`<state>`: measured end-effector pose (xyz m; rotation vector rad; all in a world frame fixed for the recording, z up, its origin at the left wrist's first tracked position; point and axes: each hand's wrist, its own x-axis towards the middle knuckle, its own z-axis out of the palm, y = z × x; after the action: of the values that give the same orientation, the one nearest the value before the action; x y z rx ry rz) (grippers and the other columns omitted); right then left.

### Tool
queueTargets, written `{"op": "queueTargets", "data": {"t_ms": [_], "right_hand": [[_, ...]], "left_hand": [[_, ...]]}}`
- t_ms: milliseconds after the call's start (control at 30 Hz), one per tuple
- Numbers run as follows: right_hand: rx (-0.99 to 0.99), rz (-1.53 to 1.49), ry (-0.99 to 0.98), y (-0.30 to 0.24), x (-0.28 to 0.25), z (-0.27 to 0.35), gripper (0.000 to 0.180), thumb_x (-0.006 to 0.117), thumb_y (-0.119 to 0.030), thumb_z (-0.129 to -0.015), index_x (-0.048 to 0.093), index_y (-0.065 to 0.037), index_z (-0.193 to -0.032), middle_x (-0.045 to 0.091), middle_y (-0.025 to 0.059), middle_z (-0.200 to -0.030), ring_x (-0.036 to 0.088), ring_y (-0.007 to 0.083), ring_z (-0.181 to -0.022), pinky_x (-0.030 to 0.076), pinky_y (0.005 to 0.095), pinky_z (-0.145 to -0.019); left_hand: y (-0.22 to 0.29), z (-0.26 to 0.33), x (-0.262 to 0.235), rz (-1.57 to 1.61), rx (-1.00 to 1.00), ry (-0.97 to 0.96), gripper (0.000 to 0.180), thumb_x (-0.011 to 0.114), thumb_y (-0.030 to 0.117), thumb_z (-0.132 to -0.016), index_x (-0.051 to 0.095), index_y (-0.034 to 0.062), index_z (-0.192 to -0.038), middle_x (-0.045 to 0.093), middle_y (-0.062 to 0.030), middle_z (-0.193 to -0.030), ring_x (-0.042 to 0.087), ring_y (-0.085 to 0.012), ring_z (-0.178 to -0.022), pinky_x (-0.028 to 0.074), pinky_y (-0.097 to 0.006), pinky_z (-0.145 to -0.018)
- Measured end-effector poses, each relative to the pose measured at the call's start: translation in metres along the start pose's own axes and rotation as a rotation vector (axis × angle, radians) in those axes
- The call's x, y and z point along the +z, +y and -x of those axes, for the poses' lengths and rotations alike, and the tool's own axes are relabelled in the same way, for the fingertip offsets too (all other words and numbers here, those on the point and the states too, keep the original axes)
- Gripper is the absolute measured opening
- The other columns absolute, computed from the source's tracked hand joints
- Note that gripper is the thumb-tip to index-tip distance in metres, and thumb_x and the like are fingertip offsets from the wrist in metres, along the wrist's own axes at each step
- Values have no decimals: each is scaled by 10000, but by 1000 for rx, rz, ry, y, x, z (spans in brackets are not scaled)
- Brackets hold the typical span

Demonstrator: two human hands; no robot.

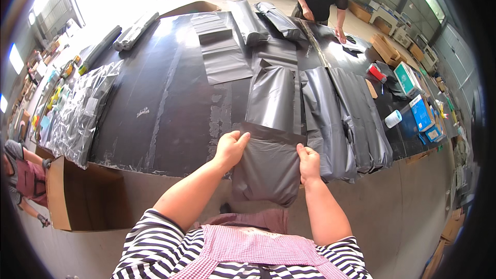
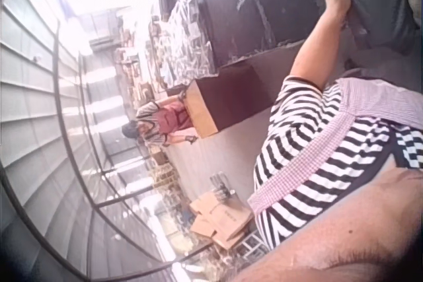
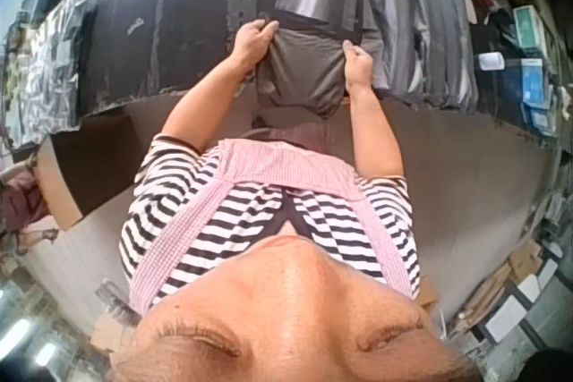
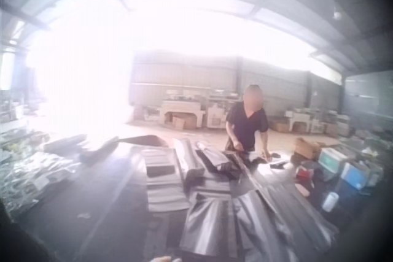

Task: The person wraps grey items in plastic film, applies adhesive labels to the wrapped items, and writes on paper documents using a pen while standing at a large table.

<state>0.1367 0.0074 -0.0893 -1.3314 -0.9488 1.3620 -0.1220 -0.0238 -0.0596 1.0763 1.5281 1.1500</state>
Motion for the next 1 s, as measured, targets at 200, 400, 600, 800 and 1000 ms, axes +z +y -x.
{"op": "queueTargets", "data": {"t_ms": [200,400,600,800,1000], "right_hand": [[-33,611,-4,7,38,9,363,592,-297,-972,725,41,-978,666,13,-849,567,132,-793,475,313,-751],[-383,1237,86,-11,-10,-6,315,682,-266,-916,652,-20,-1109,668,209,-1021,638,365,-850,529,447,-787],[-317,1232,-237,-55,72,10,945,611,-593,-874,297,50,-1491,469,327,-1404,494,437,-1275,402,457,-1059],[-184,1278,-168,-66,120,10,1276,831,-563,-676,146,134,-1497,242,356,-1533,286,419,-1432,264,411,-1180],[-320,1136,-155,-25,93,-28,1243,896,-399,-672,123,74,-1523,245,307,-1550,292,378,-1427,228,422,-1201]], "left_hand": [[-50,8,1,-151,-310,-45,296,572,318,-869,725,67,-832,707,-113,-784,685,-261,-724,552,-421,-710],[-16,-11,36,-765,637,82,341,655,127,-660,614,-8,-971,586,-190,-1055,574,-354,-1001,477,-451,-906],[-53,-21,83,-361,493,-146,457,684,354,-847,632,62,-1196,567,-214,-1314,513,-382,-1213,420,-442,-1037],[-44,-13,28,-337,415,-494,423,681,392,-846,668,54,-1099,684,-180,-1086,622,-363,-1030,502,-454,-877],[-53,52,-75,-404,405,-253,369,695,260,-835,664,73,-1153,521,-179,-1380,495,-374,-1266,419,-451,-1055]]}}
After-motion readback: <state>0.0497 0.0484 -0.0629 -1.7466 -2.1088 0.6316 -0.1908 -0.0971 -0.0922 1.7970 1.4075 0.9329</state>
